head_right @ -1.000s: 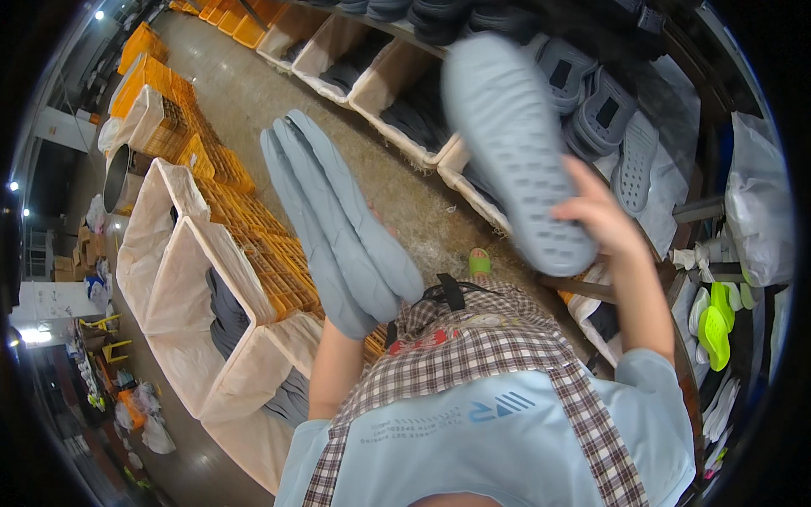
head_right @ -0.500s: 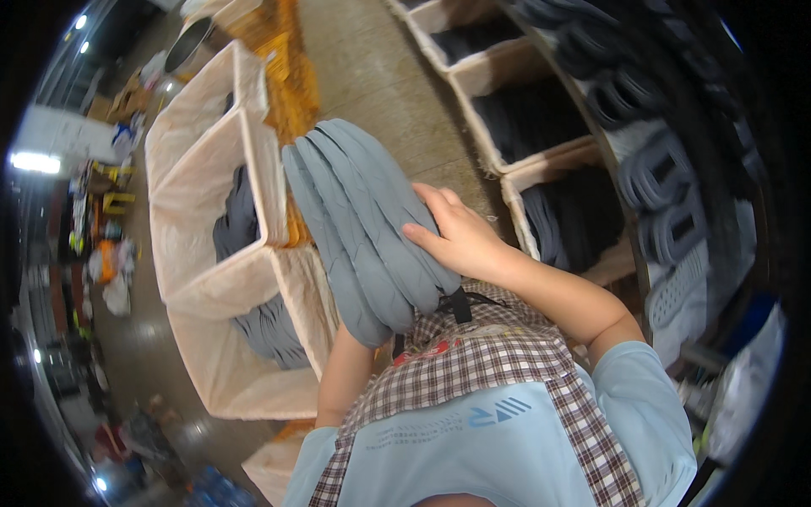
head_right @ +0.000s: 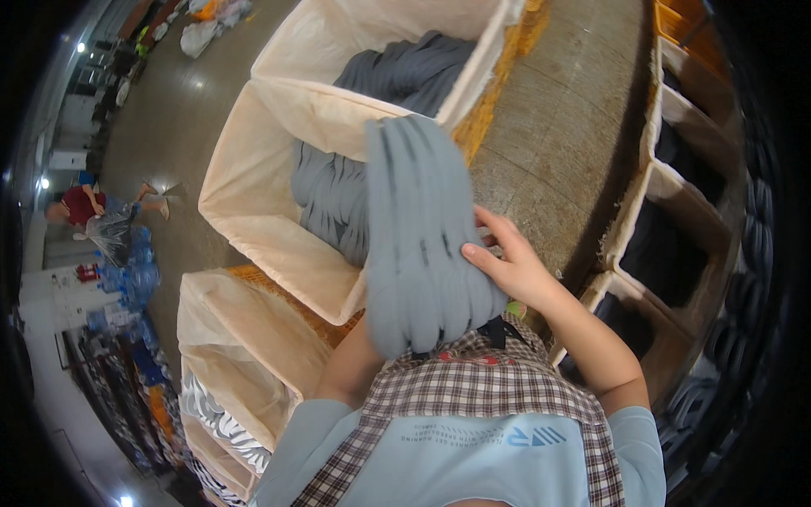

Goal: The person picks up stacks of gray and black slippers from a shelf, separates them, and places them into different bins. The person handles the slippers by hand, moving them from the shelf to the bins repeatedly.

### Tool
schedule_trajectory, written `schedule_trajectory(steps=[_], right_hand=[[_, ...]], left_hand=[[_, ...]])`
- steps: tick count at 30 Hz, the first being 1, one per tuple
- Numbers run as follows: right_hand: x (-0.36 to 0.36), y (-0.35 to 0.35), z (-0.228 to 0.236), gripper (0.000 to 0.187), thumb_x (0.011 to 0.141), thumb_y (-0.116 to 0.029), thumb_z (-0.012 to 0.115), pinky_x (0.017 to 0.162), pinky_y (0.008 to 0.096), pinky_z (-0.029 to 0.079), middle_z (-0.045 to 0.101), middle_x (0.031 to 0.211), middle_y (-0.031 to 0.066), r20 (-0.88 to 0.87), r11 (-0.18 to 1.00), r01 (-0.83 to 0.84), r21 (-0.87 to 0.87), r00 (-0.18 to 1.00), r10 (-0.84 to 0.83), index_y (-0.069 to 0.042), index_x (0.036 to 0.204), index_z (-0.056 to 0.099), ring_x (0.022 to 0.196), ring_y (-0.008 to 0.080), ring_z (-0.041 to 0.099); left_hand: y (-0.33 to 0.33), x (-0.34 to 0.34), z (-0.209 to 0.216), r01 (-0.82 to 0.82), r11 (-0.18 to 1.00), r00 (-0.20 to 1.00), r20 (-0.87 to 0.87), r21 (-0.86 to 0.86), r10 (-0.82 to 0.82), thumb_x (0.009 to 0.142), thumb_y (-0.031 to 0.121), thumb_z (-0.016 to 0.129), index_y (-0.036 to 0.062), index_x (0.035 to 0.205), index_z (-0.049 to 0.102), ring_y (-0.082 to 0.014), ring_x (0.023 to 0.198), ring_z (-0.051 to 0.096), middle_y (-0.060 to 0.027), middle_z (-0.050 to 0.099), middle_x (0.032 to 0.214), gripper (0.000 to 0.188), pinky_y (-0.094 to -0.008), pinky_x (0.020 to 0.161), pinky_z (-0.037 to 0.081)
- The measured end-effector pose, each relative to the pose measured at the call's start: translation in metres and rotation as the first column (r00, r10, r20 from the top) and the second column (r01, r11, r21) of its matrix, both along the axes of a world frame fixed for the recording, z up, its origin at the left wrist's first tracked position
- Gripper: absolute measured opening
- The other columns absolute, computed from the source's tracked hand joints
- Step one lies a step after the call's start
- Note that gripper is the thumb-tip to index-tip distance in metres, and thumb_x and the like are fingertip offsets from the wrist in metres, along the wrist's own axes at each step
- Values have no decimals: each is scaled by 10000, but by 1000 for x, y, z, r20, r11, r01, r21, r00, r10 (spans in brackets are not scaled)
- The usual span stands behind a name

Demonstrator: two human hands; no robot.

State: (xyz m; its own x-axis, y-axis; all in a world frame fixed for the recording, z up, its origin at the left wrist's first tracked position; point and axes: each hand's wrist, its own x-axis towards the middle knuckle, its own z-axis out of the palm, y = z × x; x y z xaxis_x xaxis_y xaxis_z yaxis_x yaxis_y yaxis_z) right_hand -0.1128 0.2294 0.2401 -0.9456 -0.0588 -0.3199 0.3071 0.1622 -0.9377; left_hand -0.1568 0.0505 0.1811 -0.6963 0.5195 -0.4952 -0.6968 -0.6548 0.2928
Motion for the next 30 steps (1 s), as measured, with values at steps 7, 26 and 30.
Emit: schedule_trajectory(steps=[7, 26, 30], right_hand=[[-106, -66, -45, 500, 818, -240, 648, 978, 418, 370, 448, 1249, 171, -309, 853, -33, 521, 924, 225, -32, 1236, 471, 1158, 347, 438], [-174, -121, -100, 231, 574, -224, 581, 771, 384, 366, 597, 897, 18, -163, 417, -162, 894, 750, 641, -114, 775, 609, 863, 218, 548], [-177, -121, -96, 204, 584, -227, 579, 757, 376, 365, 594, 891, 4, -165, 428, -174, 887, 745, 646, -122, 757, 601, 854, 200, 551]], left_hand=[[-217, -126, -26, -575, 606, 816, -433, -550, 381, 801, 224, 571, 67, 1440, 199, -307, 1256, 371, -180, 324, 1408, 756, -434, 1035, 354], [-408, -339, -312, -186, -718, 833, 280, -671, -478, 677, 476, 731, 299, 1447, 200, -379, 1185, 396, -205, 387, 1298, 952, -505, 1012, 290], [-432, -355, -333, -90, -630, 741, 371, -771, -560, 733, 634, 606, 214, 1469, 133, -383, 1285, 334, -245, 340, 1382, 970, -510, 1021, 297]])
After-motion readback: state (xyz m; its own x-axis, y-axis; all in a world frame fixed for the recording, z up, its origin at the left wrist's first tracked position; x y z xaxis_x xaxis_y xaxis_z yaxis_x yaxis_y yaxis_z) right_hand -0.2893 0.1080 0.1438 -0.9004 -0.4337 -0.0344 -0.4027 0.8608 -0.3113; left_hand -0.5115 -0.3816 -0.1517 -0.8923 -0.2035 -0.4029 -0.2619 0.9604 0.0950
